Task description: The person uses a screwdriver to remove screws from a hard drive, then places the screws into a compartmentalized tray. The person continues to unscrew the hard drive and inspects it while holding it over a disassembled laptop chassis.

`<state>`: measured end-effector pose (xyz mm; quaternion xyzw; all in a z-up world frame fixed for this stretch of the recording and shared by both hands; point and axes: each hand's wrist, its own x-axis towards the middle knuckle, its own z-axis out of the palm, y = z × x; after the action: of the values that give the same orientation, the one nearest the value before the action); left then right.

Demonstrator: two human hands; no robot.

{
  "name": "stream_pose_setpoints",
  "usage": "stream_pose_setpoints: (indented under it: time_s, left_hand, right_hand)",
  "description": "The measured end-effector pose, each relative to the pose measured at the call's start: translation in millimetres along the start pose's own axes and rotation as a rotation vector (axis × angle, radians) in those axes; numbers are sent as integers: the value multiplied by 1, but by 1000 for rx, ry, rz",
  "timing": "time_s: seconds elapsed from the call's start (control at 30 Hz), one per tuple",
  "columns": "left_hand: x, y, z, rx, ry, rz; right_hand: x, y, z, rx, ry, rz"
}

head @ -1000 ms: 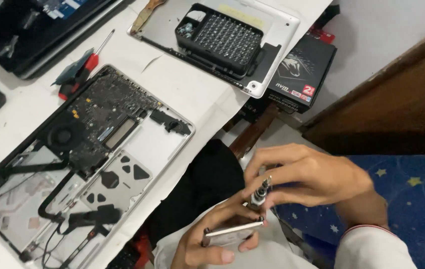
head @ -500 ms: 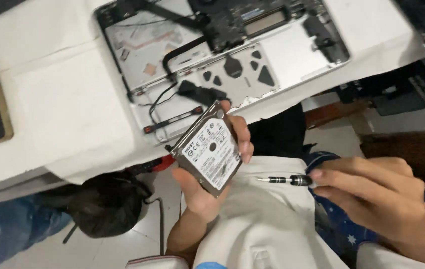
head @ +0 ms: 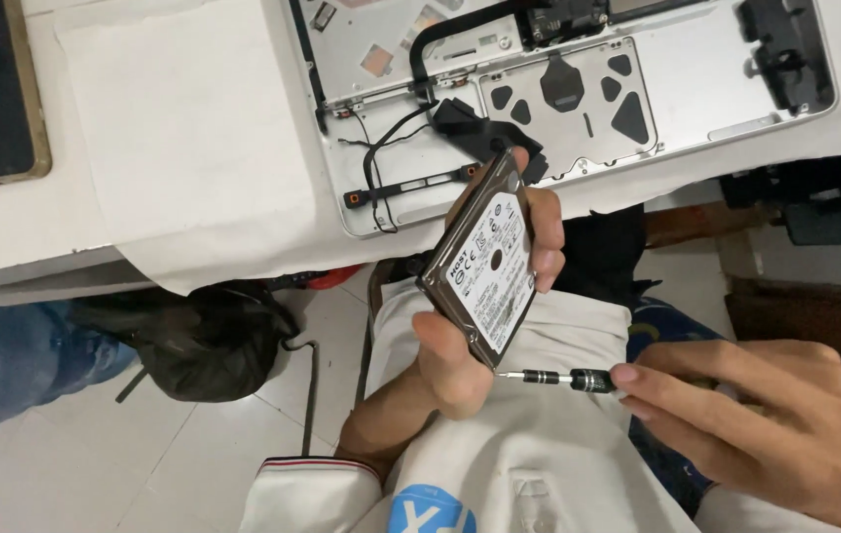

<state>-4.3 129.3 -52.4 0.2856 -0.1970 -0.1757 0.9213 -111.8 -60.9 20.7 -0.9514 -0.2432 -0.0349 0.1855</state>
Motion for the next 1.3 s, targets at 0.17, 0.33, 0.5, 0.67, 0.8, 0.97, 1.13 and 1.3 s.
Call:
stream_pose_setpoints:
  time_s: [0.17, 0.33, 0.5, 0.67, 0.8, 0.97, 1.13, 1.3]
  left_hand:
    - [0, -1, -3, -12, 3, 5]
    - [1, -8, -4, 9, -24, 41]
    - [4, -3, -4, 58, 0, 64]
    - [0, -4, -3, 84, -13, 74]
    - [-2, -6, -1, 48, 17, 61]
    - [-1, -6, -1, 74, 18, 75]
    - [2, -8, -4, 20, 47, 55]
    - [1, -4, -2, 309, 20, 131]
  right_hand:
    - [-1, 1, 1, -21, 3, 29]
    - [-1, 0, -2, -13, -36, 44]
    - [-4, 3, -2, -25, -39, 28]
    - [-8, 6, -1, -68, -71, 28]
    - [0, 3, -6, -52, -61, 9]
    - [-5, 10, -15, -119, -152, -85]
    - [-12, 16, -28, -190, -306, -190]
    - [-29, 12, -19, -313, -306, -220]
